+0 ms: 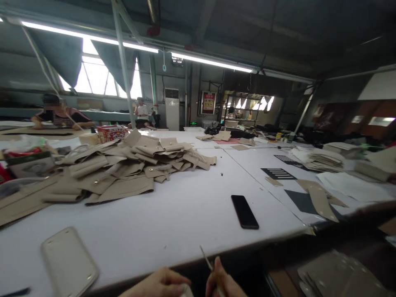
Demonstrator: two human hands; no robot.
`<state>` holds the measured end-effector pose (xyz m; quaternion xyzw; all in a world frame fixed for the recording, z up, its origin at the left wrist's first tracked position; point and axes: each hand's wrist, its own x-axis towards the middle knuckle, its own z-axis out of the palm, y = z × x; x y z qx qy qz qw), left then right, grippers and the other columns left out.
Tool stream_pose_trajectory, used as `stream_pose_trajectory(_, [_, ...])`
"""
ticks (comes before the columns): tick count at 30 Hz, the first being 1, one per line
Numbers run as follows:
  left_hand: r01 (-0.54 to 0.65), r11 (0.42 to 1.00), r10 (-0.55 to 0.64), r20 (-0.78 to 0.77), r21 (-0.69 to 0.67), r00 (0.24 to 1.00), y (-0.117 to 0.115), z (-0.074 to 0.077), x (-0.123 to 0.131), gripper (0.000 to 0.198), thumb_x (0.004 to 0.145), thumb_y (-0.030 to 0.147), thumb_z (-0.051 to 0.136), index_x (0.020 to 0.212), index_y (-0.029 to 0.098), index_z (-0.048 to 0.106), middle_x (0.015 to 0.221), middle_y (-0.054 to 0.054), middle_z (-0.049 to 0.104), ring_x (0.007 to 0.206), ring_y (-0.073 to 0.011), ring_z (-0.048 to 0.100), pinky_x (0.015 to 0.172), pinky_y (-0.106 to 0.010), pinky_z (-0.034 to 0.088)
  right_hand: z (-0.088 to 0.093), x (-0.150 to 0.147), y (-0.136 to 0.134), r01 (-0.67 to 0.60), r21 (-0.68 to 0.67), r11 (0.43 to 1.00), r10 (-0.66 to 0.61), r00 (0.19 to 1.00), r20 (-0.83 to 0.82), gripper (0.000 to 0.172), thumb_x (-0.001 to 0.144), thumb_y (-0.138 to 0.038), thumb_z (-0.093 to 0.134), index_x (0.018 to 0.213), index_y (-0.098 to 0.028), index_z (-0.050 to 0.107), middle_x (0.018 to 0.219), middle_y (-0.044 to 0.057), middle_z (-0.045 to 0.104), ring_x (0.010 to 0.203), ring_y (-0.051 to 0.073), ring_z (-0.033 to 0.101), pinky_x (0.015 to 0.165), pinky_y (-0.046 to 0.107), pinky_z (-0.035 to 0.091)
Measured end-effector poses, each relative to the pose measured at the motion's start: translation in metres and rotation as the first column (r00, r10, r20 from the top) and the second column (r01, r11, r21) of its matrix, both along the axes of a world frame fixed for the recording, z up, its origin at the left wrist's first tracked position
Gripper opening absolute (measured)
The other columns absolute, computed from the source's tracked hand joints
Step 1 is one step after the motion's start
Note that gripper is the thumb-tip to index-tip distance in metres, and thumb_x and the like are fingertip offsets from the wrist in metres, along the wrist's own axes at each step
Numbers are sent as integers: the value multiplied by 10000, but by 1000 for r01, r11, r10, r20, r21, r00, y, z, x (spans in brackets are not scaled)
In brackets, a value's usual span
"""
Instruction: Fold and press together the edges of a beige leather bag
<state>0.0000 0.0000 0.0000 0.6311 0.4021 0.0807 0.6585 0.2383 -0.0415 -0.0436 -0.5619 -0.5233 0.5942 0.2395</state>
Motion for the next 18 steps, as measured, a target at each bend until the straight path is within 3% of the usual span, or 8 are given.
stream_pose_trajectory(1, [-9,1000,9,-5,4,1000,-1,1,-2,483,773,525,631,1105,189,732,810,-23,686,660,-153,521,659,-256,421,4,0,-4,-3,-52,999,-2,996,-90,968,714,-919,-25,843,-195,605,478,-54,341,390,82,293,411,240,230])
stream_pose_trajectory(3, [17,1000,-17,0,1,1000,-1,3,-6,467,787,446,604,1162,189,708,949,-40,714,740,-167,568,716,-265,442,11,1,-14,-17,-151,988,-30,953,-301,859,766,-903,88,1171,-267,500,585,-83,368,397,66,254,406,226,211])
stream_pose_trajectory(6, [-22,999,22,-6,-31,1000,3,1,-12,444,741,361,648,1151,206,717,1073,-30,712,869,-181,599,816,-266,444,16,-1,-19,-47,-288,956,-140,793,-593,779,746,-867,451,1300,-324,380,713,-82,434,455,42,263,438,208,204])
stream_pose_trajectory(7, [-36,998,35,-10,-44,999,5,-1,-14,427,732,331,648,1136,215,724,1056,-21,717,868,-176,600,820,-264,442,16,-4,-17,-46,-314,948,-163,777,-607,793,724,-824,559,1310,-321,375,721,-80,446,466,40,268,443,206,199])
stream_pose_trajectory(9, [-57,996,56,-27,-62,998,9,-7,-15,404,722,293,634,1105,225,739,960,-8,728,793,-161,595,767,-260,447,13,-13,-13,4,-324,946,-187,824,-535,795,715,-700,694,1320,-289,383,671,-91,422,459,40,257,441,209,181])
stream_pose_trajectory(12, [-72,995,69,-51,-72,996,12,-13,-14,385,710,296,625,1064,220,756,823,1,712,675,-144,556,662,-251,435,6,-30,-7,106,-294,950,-226,884,-410,696,740,-518,724,1292,-207,435,604,-101,373,456,53,277,447,219,210])
stream_pose_trajectory(18, [-65,995,60,-67,-70,996,17,-12,-11,302,667,325,657,905,183,777,689,18,631,613,-124,484,598,-231,398,0,-45,3,85,-200,976,-148,934,-325,476,761,-450,692,1118,-164,559,838,14,615,729,140,520,616,255,380])
